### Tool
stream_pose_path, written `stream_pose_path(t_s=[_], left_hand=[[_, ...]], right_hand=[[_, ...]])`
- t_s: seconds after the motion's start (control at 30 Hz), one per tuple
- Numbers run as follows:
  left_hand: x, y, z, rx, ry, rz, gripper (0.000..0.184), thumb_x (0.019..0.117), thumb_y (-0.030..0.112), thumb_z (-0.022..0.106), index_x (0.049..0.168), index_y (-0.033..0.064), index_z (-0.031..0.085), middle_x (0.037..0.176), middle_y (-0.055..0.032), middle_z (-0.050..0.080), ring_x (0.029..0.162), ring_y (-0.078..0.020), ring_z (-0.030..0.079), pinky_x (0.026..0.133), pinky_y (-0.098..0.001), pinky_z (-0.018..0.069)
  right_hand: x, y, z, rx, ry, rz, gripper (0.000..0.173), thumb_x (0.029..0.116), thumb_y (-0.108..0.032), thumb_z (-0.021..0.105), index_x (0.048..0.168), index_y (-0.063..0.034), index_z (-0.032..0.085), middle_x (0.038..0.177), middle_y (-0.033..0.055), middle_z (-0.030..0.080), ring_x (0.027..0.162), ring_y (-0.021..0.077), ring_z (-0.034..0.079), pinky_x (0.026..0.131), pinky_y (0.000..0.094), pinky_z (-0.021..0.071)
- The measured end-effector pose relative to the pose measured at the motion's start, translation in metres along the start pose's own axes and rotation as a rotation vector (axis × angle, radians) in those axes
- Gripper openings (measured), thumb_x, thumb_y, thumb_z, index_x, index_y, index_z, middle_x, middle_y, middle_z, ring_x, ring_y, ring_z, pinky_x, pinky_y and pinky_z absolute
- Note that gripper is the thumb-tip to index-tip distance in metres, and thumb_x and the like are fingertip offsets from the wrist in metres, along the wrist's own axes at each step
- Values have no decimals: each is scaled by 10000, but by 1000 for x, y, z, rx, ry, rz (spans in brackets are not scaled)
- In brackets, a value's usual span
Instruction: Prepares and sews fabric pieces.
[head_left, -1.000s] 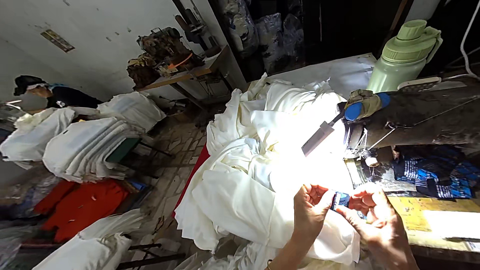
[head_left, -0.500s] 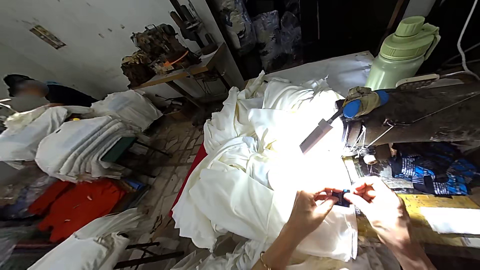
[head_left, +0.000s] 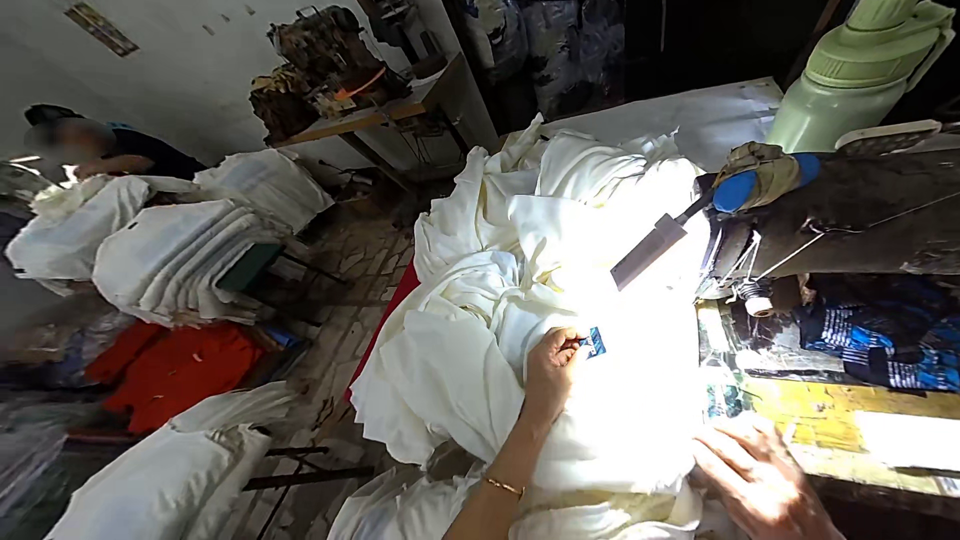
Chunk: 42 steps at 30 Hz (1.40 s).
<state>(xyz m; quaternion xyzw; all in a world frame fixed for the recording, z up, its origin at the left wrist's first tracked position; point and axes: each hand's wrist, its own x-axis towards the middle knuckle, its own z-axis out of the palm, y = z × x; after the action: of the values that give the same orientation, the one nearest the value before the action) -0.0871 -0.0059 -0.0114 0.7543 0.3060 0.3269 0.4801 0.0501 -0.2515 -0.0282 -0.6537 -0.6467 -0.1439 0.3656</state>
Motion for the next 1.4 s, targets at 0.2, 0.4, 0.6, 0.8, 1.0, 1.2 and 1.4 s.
stream_pose_path(t_s=[0.2,0.4,0.6,0.8,1.0,1.2,1.4], left_hand=[[-10,53,29,7,-127,-48,167,888,9,708,1053,13,730,1018,-63,733,899,-100,717,825,-285,612],[-17,60,69,62,-507,-175,213,936,73,600,1100,-23,697,878,-75,671,739,-65,588,708,-224,496],[-15,65,64,105,-621,-243,213,951,109,623,1113,-4,704,892,-45,684,781,-35,600,757,-205,492],[-18,59,72,-32,-616,-209,208,950,55,610,1113,-50,687,933,-69,685,810,-17,604,780,-173,499],[-13,60,70,-14,-697,-244,231,972,72,585,1149,-48,671,972,-86,682,840,-33,608,797,-183,495],[4,60,68,317,-762,305,228,1006,97,520,1076,-7,711,1154,-146,692,1012,-218,684,888,-344,549],[47,16,72,520,-704,730,470,893,1,618,1353,91,658,1466,-70,585,1358,-207,545,1111,-399,449]], right_hand=[[-15,-1,-32,-35,-165,153,211,985,-40,556,983,-103,758,1036,93,762,1068,271,653,1022,430,416],[-14,-5,-36,-4,-224,211,209,960,-6,573,954,-102,759,1048,124,753,1097,328,656,1021,513,426],[-7,-12,-38,36,-273,275,194,937,5,597,967,-82,767,1109,213,717,1167,431,628,1034,598,428],[-1,-13,-43,85,-338,310,192,932,14,606,988,-67,771,1256,263,676,1292,506,547,1071,673,371],[9,-10,-51,138,-473,312,223,937,25,588,1011,-72,775,1384,283,607,1381,569,436,1104,730,290],[26,-7,-57,204,-606,306,222,966,23,551,1056,-22,749,1475,286,527,1408,503,448,1099,775,260],[31,-5,-58,259,-685,329,258,999,-9,530,1114,-28,760,1354,325,605,1347,516,511,1109,758,269]])
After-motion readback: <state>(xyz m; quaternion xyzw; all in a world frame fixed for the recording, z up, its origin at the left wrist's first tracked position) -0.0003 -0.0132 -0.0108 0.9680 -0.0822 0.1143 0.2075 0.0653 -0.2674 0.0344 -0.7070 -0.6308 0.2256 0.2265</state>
